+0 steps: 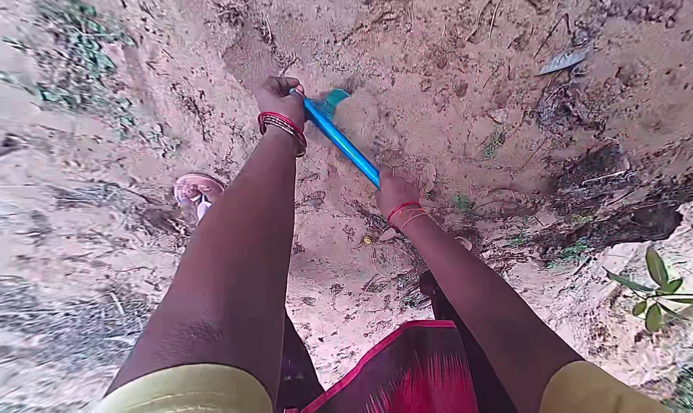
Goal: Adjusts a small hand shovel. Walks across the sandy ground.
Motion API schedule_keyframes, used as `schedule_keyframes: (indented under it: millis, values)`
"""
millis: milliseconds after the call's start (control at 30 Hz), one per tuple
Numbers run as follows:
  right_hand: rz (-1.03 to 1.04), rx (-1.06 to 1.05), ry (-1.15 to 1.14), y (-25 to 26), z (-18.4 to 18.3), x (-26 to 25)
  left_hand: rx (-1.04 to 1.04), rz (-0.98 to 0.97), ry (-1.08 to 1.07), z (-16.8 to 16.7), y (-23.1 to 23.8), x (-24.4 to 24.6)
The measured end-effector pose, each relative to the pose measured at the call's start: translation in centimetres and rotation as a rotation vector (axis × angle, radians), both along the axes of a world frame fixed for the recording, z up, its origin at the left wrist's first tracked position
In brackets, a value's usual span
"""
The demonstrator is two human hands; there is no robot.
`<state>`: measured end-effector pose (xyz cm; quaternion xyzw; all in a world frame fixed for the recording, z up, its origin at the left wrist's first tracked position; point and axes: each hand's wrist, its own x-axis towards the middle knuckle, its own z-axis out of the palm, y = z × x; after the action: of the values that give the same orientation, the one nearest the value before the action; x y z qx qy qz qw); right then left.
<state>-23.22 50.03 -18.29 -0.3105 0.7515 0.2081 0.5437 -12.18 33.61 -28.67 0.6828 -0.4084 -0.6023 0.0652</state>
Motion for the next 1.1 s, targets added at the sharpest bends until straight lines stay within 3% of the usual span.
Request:
schedule_keyframes:
  millis: [100,167,267,367,567,733,833,900,967,1100]
  values:
    - [-0.057,0.09,-0.028,4.1,1.3,1.1,0.094,0.026,0.008,-0.5,5.4,1.6]
    - [-0.008,0.119,-0.033,5.0,1.4,0.7,0.084,0.181,0.074,-0.6,8.1,2.5]
    - [0.12,0.096,-0.049,3.4,2.8,-0.7,0.128,0.389,0.107,0.3,8.6,3.3]
    - [0.186,0.058,-0.061,2.6,5.9,-1.4,0.172,0.45,0.122,2.4,8.9,4.2]
    - [0.204,0.101,-0.119,1.5,13.2,-4.7,0.144,0.522,0.157,10.0,9.5,2.4]
    - [0.185,0.143,-0.055,5.1,22.8,-11.8,0.129,0.463,0.278,19.7,11.8,-4.7]
    - [0.101,0.111,0.103,10.1,29.7,-17.4,0.108,0.321,0.38,27.8,14.5,-12.7]
    - [0.039,-0.053,0.297,15.7,33.0,-21.3,0.037,0.11,0.467,32.1,16.8,-19.1]
    - [-0.01,-0.25,0.517,22.4,33.9,-25.7,-0.004,-0.128,0.564,36.5,18.9,-25.3]
    - [-0.197,-0.311,0.793,30.3,33.8,-33.9,-0.008,-0.566,0.665,43.1,22.4,-33.1]
